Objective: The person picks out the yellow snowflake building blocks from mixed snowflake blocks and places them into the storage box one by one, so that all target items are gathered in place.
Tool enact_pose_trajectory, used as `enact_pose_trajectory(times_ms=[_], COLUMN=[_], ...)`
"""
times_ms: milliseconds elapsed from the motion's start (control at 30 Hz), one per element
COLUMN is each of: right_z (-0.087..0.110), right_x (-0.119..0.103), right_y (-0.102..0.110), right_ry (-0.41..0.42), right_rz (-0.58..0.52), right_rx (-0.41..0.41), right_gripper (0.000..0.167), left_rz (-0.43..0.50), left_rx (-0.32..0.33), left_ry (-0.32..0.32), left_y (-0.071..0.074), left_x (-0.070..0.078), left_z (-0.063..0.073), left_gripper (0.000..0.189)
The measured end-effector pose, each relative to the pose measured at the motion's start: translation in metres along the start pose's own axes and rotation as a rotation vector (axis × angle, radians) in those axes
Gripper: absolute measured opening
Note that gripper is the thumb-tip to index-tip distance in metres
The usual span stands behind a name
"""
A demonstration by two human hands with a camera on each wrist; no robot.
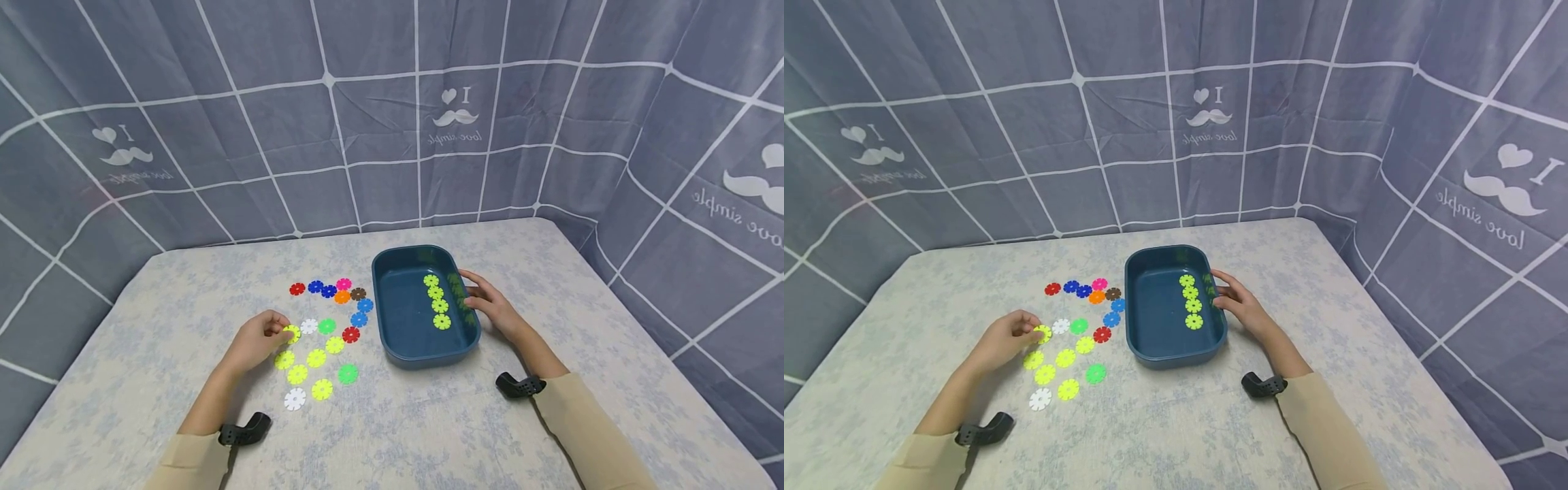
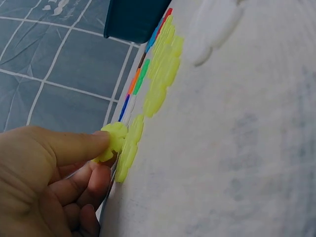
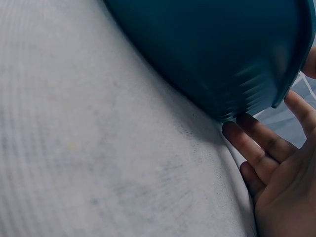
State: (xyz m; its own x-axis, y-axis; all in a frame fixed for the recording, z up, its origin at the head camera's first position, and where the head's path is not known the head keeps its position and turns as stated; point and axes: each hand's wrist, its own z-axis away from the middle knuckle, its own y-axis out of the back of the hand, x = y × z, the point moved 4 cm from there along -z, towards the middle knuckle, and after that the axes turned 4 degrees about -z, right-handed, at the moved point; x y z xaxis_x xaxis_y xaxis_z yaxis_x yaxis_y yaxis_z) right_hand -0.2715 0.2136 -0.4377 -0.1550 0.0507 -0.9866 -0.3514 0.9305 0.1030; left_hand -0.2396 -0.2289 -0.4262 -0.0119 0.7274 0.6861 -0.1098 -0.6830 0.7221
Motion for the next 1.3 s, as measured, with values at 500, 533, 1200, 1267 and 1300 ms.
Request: enact_pose_trajectory(times_ms=[500,533,1200,1267,1300], right_z=[-0.001,-0.002,-0.002,-0.001,-0.001], right_x=[0.002,0.002,0.004,0.003,0.003], right_y=[0.0,0.001,0.001,0.001,0.001], right_ry=[-0.001,-0.001,-0.004,-0.004,-0.003], right_rz=[0.004,0.004,0.008,0.007,0.006], right_rx=[0.0,0.001,0.001,0.003,0.004], right_gripper=[0.059,0.059,0.059,0.059,0.059], left_rz=[0.004,0.006,0.026,0.027,0.027], left_rx=[-0.025,-0.027,-0.066,-0.064,-0.064], left_ry=[-0.063,-0.072,-0.216,-0.227,-0.231], left_y=[-0.001,-0.001,-0.021,-0.022,-0.022], left_x=[0.024,0.028,0.093,0.096,0.097], left_z=[0.002,0.002,-0.005,-0.006,-0.006], left_gripper=[0.019,0.019,0.014,0.014,0.015])
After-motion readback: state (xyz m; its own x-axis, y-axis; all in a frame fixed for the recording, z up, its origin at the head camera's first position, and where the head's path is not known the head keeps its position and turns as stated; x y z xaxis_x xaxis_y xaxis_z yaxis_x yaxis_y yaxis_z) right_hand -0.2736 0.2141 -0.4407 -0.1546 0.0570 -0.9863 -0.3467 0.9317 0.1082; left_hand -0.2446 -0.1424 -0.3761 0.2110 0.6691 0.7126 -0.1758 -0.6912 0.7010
